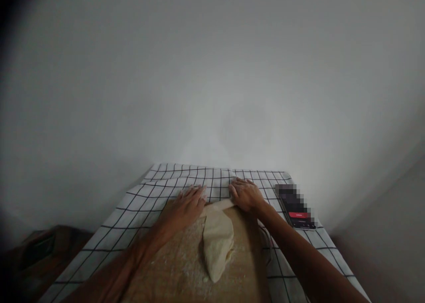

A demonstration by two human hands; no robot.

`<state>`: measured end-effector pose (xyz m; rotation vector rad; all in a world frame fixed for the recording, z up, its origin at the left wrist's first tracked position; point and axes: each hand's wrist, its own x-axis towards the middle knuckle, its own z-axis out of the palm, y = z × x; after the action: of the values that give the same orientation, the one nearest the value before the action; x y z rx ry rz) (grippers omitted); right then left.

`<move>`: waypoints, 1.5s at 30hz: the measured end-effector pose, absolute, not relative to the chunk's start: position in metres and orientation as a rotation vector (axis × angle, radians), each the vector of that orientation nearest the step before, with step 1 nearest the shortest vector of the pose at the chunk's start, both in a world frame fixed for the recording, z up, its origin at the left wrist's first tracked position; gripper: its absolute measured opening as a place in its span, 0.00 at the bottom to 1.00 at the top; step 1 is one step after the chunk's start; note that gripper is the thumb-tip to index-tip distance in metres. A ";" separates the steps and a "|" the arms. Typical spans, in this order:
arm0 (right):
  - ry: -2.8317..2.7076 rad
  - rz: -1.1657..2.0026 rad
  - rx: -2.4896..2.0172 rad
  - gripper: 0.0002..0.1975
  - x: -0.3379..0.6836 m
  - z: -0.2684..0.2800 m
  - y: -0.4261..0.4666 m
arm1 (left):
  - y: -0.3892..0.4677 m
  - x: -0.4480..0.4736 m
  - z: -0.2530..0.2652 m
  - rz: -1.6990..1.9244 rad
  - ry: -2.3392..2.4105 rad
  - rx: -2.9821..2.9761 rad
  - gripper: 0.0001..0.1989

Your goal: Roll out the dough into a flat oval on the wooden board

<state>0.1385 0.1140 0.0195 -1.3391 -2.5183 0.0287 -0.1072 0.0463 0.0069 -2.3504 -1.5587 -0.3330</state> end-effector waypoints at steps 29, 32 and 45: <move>-2.483 -0.127 -1.264 0.21 0.176 0.008 0.032 | -0.011 -0.093 -0.003 -0.523 -1.352 -2.371 0.26; -2.430 -0.186 -1.295 0.19 0.182 0.004 -0.019 | -0.033 -0.093 -0.002 -0.519 -1.202 -2.440 0.28; -2.441 -0.010 -1.318 0.26 0.161 0.017 0.103 | 0.056 -0.084 0.008 -0.295 -1.491 -2.492 0.17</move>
<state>0.1612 0.1028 0.0167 -1.3176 -2.4414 -0.0099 -0.0838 0.0561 0.0077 -2.4918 -1.4912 -0.2954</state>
